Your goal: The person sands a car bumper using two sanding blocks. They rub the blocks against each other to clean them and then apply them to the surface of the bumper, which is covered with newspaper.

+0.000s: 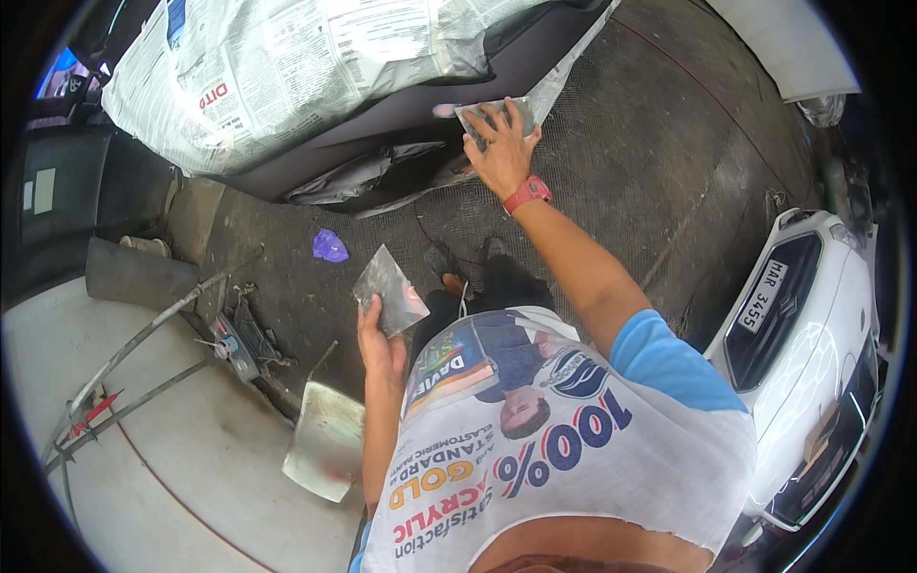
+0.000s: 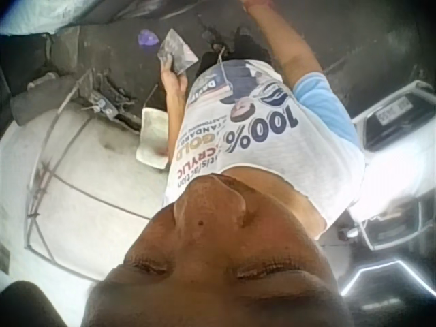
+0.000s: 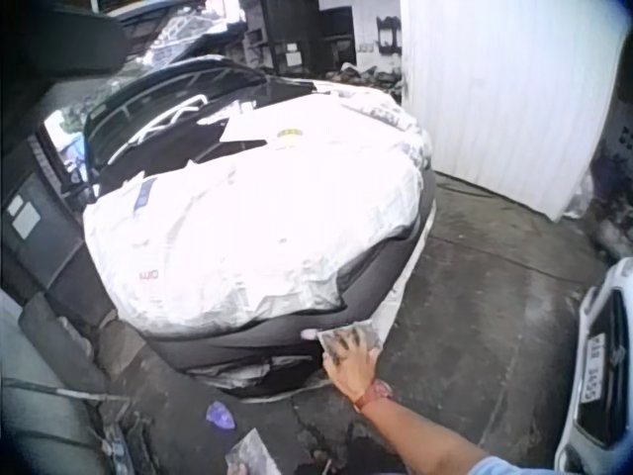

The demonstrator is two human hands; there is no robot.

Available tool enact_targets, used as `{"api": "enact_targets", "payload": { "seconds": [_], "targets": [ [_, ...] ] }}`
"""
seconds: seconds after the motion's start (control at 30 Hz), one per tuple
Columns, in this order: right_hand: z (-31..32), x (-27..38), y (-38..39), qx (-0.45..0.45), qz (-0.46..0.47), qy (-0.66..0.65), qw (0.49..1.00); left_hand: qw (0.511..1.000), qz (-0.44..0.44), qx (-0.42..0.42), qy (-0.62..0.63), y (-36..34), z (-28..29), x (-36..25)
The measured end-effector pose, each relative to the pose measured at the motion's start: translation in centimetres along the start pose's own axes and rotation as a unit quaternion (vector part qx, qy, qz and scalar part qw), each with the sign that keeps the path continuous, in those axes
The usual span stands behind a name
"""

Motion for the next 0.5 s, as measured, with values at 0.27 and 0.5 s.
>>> {"api": "enact_targets", "payload": {
  "seconds": [0.27,0.5],
  "targets": [
    [0.5,-1.1,-0.5,-0.019,-0.031,0.009,0.999,1.0,-0.002,-0.003,0.004,0.6,-1.0,0.5],
    [2.4,0.3,1.6,0.044,0.024,-0.019,0.999,0.999,-0.018,-0.005,0.028,1.0,-1.1,1.0]
  ]
}}
Point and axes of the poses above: each hand's wrist, its own y-axis away from the middle knuckle, its own z-axis out of the back of the hand, x = y × z, the point moved 1 cm from there along -y, towards the middle knuckle, and after that the axes turned 1 degree about -x, right-handed, at the moved point
